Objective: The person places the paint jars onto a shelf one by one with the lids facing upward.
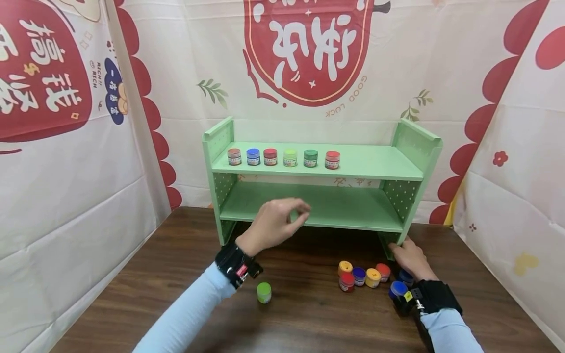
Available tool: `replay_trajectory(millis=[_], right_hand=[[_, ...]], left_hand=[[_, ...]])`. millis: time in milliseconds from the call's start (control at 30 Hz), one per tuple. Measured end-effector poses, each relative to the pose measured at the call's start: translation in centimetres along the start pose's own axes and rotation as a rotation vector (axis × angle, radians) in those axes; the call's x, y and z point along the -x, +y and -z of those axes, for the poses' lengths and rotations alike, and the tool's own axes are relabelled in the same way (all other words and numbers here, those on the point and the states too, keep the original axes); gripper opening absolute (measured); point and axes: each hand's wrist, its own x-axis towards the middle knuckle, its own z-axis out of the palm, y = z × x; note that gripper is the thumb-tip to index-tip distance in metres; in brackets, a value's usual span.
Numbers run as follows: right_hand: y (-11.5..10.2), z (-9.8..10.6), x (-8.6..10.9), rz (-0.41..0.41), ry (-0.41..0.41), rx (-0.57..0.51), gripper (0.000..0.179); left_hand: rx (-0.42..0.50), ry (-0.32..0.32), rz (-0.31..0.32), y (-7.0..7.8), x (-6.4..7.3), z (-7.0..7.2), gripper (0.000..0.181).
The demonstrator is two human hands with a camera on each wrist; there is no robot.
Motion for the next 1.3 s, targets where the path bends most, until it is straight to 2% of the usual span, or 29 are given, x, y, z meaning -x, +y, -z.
replay_trajectory(millis=[167, 267, 367, 567, 667, 767, 867, 1000, 1300], right_hand=[[0.3, -0.3, 0.0, -0.006, -0.012, -0.009, 0.064], [0.4, -0.4, 0.0, -0.012, -0.013, -0.014, 0.063], [0.4, -0.5, 0.0, -0.014, -0.009, -0.005, 0.061], [0.2, -0.2, 0.0, -0.005, -0.005, 0.007, 0.06], [0.2, -0.1, 0.1, 0.003, 0.002, 0.007, 0.06], [0.2, 0.0, 0.1, 0.007, 0.002, 0.005, 0.06], [0.2, -0.1, 0.1, 0.006, -0.005, 0.005, 0.061], [0.2, -0.1, 0.0, 0.005, -0.008, 0.004, 0.061], [0.1, 0.0, 0.0, -0.005, -0.021, 0.008, 0.063]], left_hand=[[0.099, -0.325, 0.211, -1.1, 4.0, -0.5, 0.016], [0.134, -0.48, 0.285, -1.7, 5.3, -0.6, 0.018], [0.145, -0.576, 0.327, -2.4, 6.1, -0.3, 0.019], [0.273, -0.75, 0.501, -3.2, 7.0, 1.1, 0.031], [0.302, -0.845, 0.548, -3.2, 7.1, 1.4, 0.036], [0.281, -0.906, 0.554, -3.2, 7.2, 1.2, 0.033], [0.248, -0.933, 0.531, -3.2, 7.4, 0.8, 0.024], [0.21, -0.944, 0.499, -3.2, 7.5, 0.2, 0.017], [0.19, -0.943, 0.509, -2.9, 7.4, -0.5, 0.015]])
